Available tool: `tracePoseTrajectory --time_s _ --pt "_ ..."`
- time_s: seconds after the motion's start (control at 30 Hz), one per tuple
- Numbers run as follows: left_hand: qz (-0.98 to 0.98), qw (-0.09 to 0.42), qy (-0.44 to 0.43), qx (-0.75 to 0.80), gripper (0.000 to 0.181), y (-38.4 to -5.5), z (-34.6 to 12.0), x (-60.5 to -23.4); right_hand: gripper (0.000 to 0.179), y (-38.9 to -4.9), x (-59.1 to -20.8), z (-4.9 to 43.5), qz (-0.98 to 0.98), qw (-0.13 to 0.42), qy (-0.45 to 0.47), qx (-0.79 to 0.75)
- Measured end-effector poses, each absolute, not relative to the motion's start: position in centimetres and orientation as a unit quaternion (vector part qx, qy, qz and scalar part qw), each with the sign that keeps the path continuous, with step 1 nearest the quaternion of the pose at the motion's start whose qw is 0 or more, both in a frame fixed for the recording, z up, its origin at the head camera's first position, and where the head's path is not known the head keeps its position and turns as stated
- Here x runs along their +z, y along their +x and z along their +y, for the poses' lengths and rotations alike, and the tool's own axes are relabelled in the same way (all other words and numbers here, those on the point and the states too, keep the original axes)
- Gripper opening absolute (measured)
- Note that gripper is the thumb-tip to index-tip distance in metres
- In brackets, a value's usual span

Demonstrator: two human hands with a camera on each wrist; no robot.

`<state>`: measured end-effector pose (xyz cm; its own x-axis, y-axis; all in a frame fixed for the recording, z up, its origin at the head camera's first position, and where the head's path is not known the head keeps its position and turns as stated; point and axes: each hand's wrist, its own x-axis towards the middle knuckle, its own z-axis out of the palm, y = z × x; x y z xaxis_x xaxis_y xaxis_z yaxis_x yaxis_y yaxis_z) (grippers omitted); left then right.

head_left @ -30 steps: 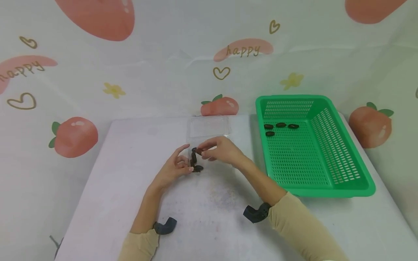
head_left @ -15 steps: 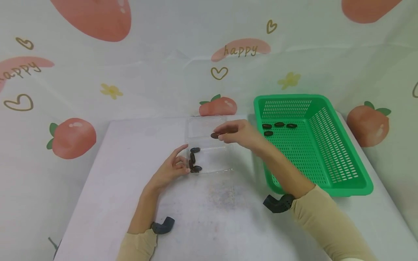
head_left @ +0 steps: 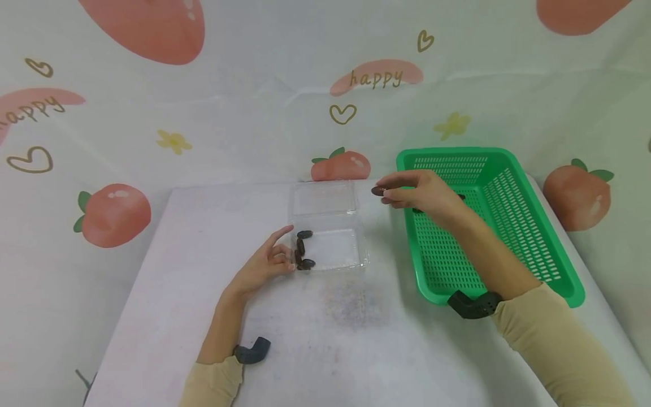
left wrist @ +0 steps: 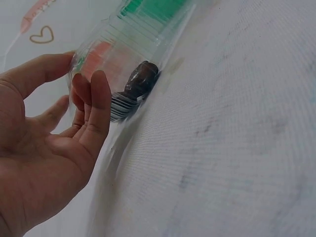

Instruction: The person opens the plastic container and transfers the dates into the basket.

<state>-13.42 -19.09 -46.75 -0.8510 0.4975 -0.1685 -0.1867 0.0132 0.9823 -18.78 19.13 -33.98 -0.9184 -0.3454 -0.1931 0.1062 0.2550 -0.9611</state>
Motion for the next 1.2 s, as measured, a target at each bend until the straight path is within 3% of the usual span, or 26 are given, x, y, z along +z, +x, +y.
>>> tracePoseTrajectory --time_s 0.5,0.87,1.2 --pt "0.671 0.245 0.116 0.690 0.090 -13.5 -19.4 -46.6 0.046 -19.8 -35.7 25.9 0.754 0.176 -0.050 -0.631" --pt "0.678 0.242 0.100 0.686 0.087 -13.5 -19.4 -46.5 0.043 -20.8 -38.0 29.8 0.743 0.171 -0.021 -0.647" --pt "0.678 0.244 0.105 0.686 0.087 -13.4 -19.4 -46.7 0.052 -21.1 -40.5 32.3 0.778 0.193 0.004 -0.598"
